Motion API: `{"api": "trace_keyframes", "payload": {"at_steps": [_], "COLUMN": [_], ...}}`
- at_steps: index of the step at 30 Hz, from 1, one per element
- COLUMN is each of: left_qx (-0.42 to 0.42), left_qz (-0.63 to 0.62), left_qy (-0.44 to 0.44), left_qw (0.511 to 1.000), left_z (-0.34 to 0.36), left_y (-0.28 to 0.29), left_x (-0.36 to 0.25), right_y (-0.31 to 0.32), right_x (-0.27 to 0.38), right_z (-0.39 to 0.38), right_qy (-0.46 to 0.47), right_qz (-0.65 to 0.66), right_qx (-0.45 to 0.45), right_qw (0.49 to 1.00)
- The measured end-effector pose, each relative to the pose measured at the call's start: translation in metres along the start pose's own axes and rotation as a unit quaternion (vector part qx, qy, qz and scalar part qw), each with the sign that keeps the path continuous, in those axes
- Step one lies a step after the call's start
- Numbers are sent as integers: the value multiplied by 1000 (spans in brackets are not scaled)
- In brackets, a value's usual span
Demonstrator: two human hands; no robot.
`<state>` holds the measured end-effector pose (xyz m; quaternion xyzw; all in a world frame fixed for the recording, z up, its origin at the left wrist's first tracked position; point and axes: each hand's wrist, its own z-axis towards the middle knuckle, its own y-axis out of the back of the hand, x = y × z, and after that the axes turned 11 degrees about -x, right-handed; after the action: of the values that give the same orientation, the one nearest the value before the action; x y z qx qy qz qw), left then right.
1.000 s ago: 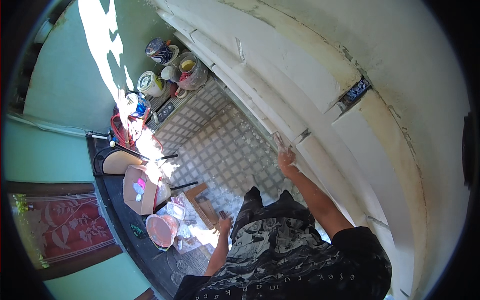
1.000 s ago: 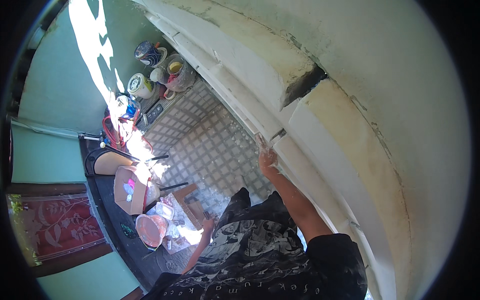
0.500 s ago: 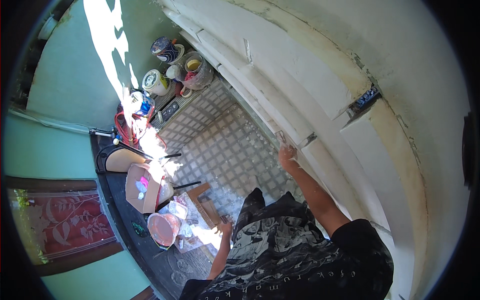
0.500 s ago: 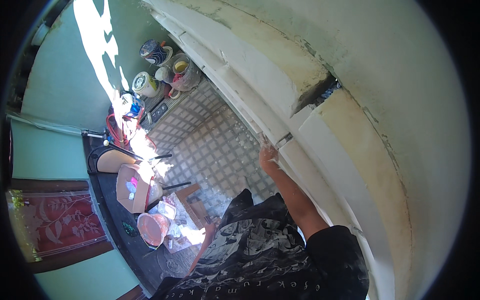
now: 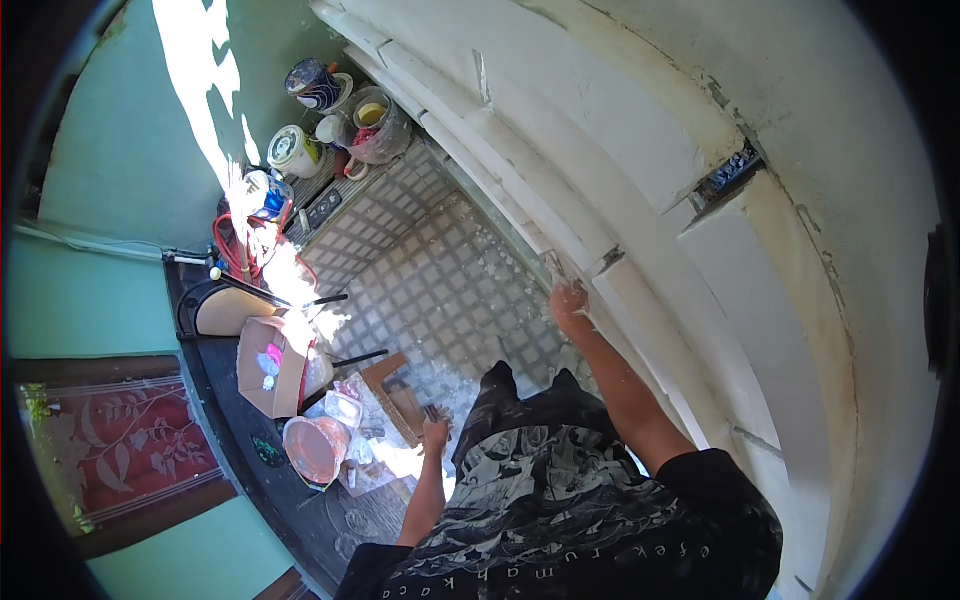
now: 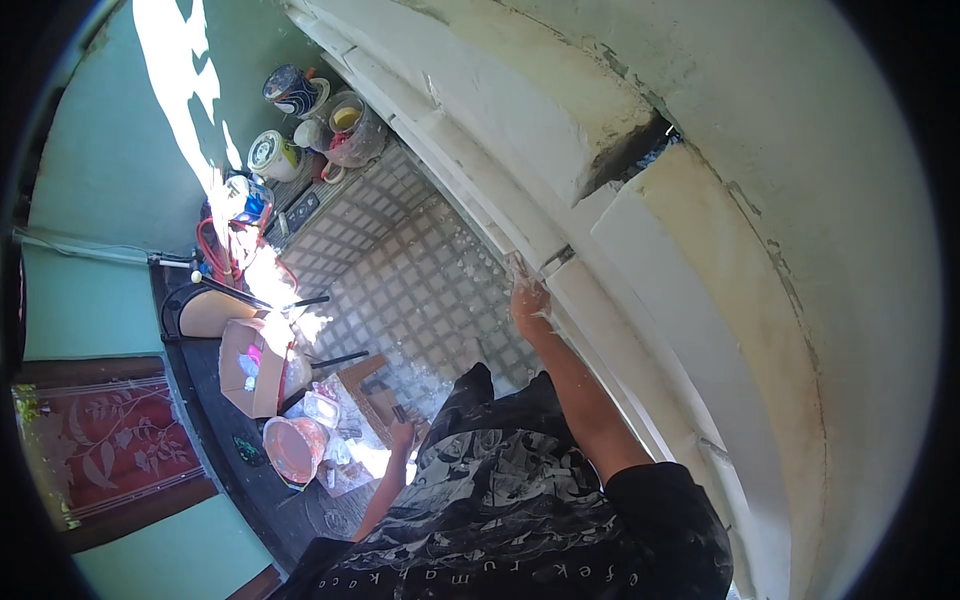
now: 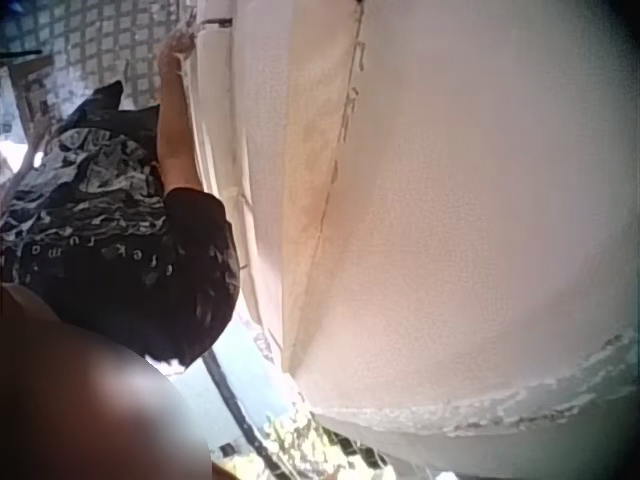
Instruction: Repairing a cracked area on a wall using a putty knife and filler.
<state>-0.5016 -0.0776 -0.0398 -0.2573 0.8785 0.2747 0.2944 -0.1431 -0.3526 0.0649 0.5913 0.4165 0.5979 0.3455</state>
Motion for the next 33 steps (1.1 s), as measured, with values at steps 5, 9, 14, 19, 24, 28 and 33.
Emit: {"api": "trace_keyframes", "payload": {"at_steps": [5,9,14,19,24,28,33], "left_qx": [-7,-7,-61,-25,1,80,207], "left_qz": [29,94,86,64,38,179,319], "left_qy": [45,-45,20,-30,6,-316,-566], "left_qw": [999,995,994,997,999,928,731], "left_z": [-9,-15,-14,-7,-5,16,-32], "left_y": [-17,-5,0,5,-16,-58,-175], "left_x": [-9,16,34,44,-5,-52,-184], "right_y": [-23,-10,2,-8,12,27,56], "right_x": [-14,4,2,5,-24,-61,-98], "right_z": [20,21,3,-6,-29,-104,-154], "right_qy": [28,7,-2,17,152,77,-87], "right_qz": [-32,-27,-7,2,-79,99,102], "right_qx": [-113,-44,3,-72,384,262,274], "right_qw": [993,999,1000,997,907,957,952]}}
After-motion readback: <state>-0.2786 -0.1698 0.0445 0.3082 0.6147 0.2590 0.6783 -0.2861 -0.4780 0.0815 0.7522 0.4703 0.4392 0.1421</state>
